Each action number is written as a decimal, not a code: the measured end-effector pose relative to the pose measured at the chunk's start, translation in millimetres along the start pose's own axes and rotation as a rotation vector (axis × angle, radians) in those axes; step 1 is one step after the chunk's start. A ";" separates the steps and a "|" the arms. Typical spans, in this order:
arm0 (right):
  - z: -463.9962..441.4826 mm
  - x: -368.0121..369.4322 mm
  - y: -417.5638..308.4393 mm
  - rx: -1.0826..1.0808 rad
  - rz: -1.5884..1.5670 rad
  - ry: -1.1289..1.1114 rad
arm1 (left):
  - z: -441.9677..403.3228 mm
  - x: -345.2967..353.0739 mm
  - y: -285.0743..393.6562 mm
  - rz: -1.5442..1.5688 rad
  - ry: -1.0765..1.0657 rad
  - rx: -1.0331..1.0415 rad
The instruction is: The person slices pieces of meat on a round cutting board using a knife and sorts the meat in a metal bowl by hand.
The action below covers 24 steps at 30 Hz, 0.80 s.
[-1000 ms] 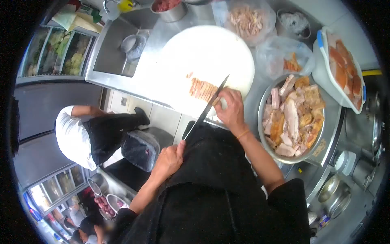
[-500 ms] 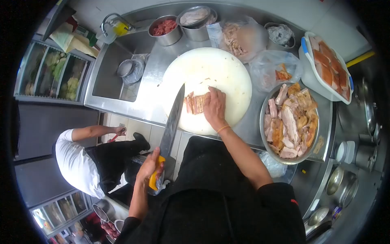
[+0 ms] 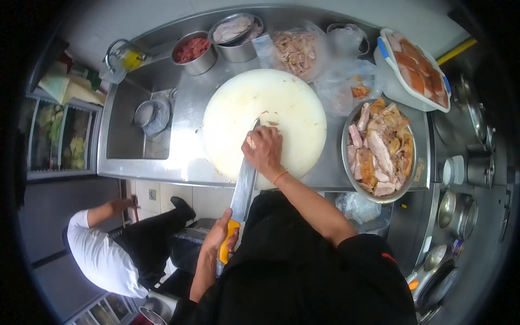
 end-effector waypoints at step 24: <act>-314.5 45.2 220.5 -0.030 0.260 -0.028 | -68.4 101.6 211.7 -0.185 0.227 0.179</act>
Point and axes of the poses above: each hand's wrist, its own z-axis away from the middle knuckle, its own x-axis out of the palm, y = z × x, the point moved 8 cm from there along -z, towards the middle knuckle, and after that the axes turned 1 degree about x, right-handed, at the moved point
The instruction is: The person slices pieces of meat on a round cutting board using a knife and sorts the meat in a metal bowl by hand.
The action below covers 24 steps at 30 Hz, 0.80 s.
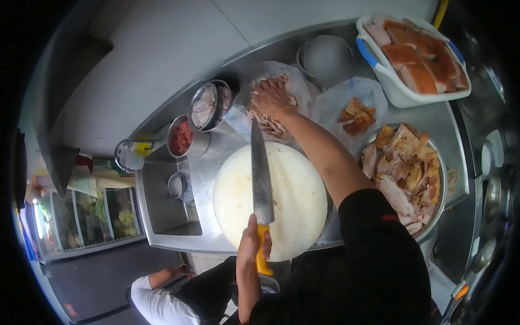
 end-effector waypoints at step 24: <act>181.1 -206.3 -18.8 0.249 -0.606 0.513 | 70.6 -48.1 -118.7 0.139 0.131 0.021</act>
Point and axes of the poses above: each hand's wrist, its own z-axis away from the middle knuckle, its own x-axis out of the palm, y = z × x, the point moved 8 cm from there along -z, towards the middle knuckle, and after that the axes turned 1 degree about x, right-handed, at the moved point
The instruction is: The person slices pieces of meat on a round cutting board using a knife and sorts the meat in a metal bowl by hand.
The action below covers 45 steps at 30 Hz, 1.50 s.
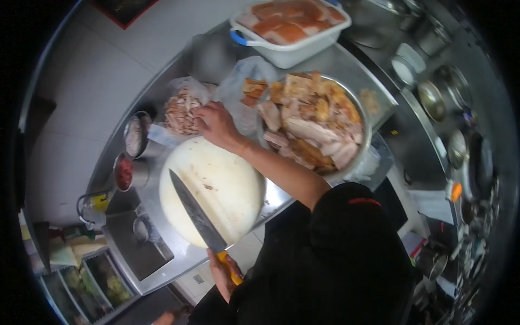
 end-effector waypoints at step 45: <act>57.0 -394.9 177.0 0.757 0.175 -0.135 | 45.3 111.2 -24.8 0.027 0.099 0.151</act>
Point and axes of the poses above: each hand's wrist, its own z-axis away from the middle knuckle, its own x-axis out of the palm, y = z × x, the point moved 8 cm from there along -z, towards the middle knuckle, and after that the axes turned 1 degree about x, right-handed, at the moved point
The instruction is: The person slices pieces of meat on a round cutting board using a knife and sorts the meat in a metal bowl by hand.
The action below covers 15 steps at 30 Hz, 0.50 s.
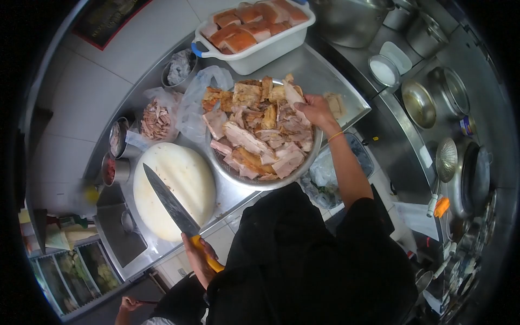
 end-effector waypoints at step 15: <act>8.7 11.3 -32.2 0.212 -0.562 -0.115 | 6.7 -4.8 9.3 -0.043 0.018 0.030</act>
Point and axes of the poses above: each hand's wrist, its own z-axis away from the middle knuckle, its own x-axis out of the palm, y = z × x, the point moved 8 cm from there along -z, towards the middle knuckle, and after that the axes turned 1 degree about x, right-handed, at the moved point
